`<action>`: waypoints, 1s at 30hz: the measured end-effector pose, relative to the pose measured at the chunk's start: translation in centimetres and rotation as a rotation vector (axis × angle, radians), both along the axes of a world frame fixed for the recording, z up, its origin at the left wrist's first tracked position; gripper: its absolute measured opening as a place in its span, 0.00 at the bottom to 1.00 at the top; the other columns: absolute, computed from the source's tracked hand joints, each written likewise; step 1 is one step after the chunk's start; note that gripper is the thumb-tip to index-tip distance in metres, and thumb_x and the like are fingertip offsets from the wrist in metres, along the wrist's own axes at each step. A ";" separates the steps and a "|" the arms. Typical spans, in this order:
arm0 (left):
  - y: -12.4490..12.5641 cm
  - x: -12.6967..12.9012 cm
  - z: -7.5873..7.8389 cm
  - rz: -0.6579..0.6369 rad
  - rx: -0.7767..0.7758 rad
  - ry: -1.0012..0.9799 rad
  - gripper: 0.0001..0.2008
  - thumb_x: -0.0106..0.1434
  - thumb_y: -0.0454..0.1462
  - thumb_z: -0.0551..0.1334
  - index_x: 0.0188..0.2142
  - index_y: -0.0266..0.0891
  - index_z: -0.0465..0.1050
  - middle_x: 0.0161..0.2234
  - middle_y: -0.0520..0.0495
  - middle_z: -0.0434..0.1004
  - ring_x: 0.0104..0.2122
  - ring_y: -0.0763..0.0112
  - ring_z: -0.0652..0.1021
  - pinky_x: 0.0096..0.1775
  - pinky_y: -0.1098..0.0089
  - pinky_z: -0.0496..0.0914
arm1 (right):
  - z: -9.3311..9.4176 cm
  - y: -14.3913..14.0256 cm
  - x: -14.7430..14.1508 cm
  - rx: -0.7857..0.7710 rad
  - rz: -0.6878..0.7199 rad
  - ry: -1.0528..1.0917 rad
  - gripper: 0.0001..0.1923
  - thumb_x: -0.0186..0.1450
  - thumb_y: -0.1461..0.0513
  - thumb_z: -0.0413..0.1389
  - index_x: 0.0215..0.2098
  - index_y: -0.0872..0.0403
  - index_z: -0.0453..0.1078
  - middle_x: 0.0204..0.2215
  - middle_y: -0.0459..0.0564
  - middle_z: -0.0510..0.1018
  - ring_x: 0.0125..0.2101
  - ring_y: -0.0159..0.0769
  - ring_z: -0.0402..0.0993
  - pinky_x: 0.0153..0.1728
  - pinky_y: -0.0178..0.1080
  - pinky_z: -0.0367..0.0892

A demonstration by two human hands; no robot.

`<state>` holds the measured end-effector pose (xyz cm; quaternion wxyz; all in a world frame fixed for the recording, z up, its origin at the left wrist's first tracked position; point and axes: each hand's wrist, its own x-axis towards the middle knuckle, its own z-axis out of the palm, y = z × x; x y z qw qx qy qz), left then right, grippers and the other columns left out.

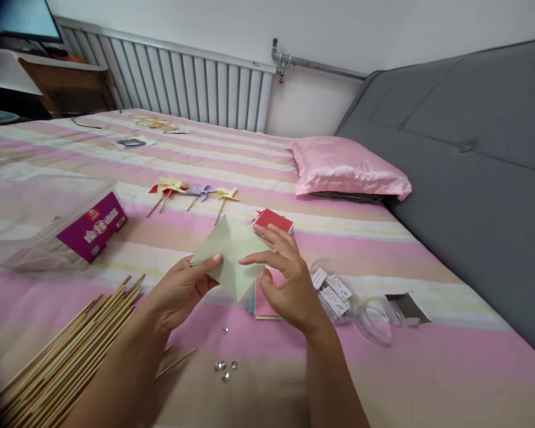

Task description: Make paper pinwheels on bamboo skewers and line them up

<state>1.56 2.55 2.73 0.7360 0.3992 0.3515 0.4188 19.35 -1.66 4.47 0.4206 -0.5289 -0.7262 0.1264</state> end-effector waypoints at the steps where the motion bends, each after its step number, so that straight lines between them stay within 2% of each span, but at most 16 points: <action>1: 0.1 0.0 -0.1 0.019 0.010 0.027 0.14 0.53 0.42 0.65 0.36 0.34 0.76 0.34 0.42 0.79 0.33 0.67 0.76 0.37 0.69 0.68 | 0.1 -0.1 0.2 0.004 -0.001 0.047 0.23 0.53 0.73 0.48 0.39 0.45 0.72 0.57 0.42 0.64 0.59 0.42 0.53 0.57 0.51 0.53; 4: 0.2 -0.2 -0.3 0.051 0.041 0.115 0.13 0.53 0.43 0.65 0.33 0.34 0.76 0.30 0.44 0.78 0.30 0.68 0.75 0.35 0.69 0.67 | 0.1 -0.1 0.8 -0.003 0.024 0.234 0.23 0.55 0.69 0.51 0.48 0.48 0.66 0.54 0.49 0.67 0.56 0.42 0.60 0.56 0.49 0.55; 6: 0.1 -0.2 -0.2 0.024 0.059 0.166 0.13 0.53 0.43 0.64 0.31 0.34 0.76 0.28 0.45 0.78 0.29 0.68 0.75 0.35 0.68 0.67 | -0.2 0.2 1.0 -0.045 0.034 0.373 0.23 0.56 0.65 0.55 0.51 0.49 0.63 0.51 0.51 0.70 0.53 0.41 0.64 0.54 0.47 0.59; 9: -0.1 -0.2 0.0 -0.062 0.081 0.208 0.12 0.53 0.42 0.64 0.29 0.34 0.76 0.27 0.46 0.78 0.28 0.69 0.74 0.33 0.70 0.65 | -0.9 0.7 0.9 -0.203 0.032 0.541 0.24 0.56 0.59 0.60 0.50 0.50 0.64 0.48 0.52 0.74 0.49 0.41 0.69 0.50 0.45 0.64; 13: -0.4 0.0 0.1 -0.150 0.074 0.218 0.10 0.53 0.41 0.65 0.27 0.34 0.77 0.24 0.48 0.77 0.25 0.73 0.72 0.29 0.73 0.63 | -1.4 1.0 0.6 -0.472 0.074 0.699 0.25 0.53 0.56 0.63 0.48 0.53 0.67 0.41 0.54 0.78 0.39 0.42 0.76 0.38 0.42 0.71; 16: -0.5 0.1 0.1 -0.178 0.066 0.193 0.10 0.52 0.41 0.66 0.28 0.34 0.77 0.24 0.48 0.77 0.24 0.73 0.72 0.29 0.73 0.63 | -1.4 0.8 0.4 -0.570 0.076 0.773 0.24 0.51 0.56 0.64 0.44 0.55 0.70 0.35 0.54 0.80 0.32 0.41 0.78 0.32 0.41 0.71; 21: -0.3 0.2 0.2 -0.132 0.036 0.158 0.11 0.51 0.40 0.67 0.30 0.34 0.78 0.25 0.46 0.79 0.26 0.71 0.74 0.29 0.73 0.65 | -1.3 0.6 0.1 -0.570 0.036 0.800 0.18 0.50 0.55 0.64 0.36 0.56 0.73 0.30 0.53 0.81 0.28 0.40 0.77 0.29 0.39 0.71; 25: 0.0 0.2 0.0 -0.040 0.000 0.167 0.12 0.50 0.41 0.68 0.29 0.33 0.77 0.26 0.46 0.79 0.24 0.74 0.73 0.27 0.76 0.64 | -1.5 0.7 -0.4 -0.523 0.018 0.849 0.16 0.52 0.55 0.63 0.35 0.55 0.71 0.29 0.50 0.81 0.28 0.39 0.77 0.30 0.39 0.71; 30: 0.1 0.3 -0.1 -0.046 -0.006 0.179 0.14 0.47 0.42 0.69 0.29 0.32 0.77 0.26 0.46 0.78 0.23 0.75 0.72 0.26 0.76 0.64 | -1.6 0.8 -1.0 -0.484 -0.015 0.894 0.15 0.53 0.55 0.62 0.34 0.55 0.69 0.28 0.50 0.81 0.28 0.40 0.77 0.31 0.39 0.71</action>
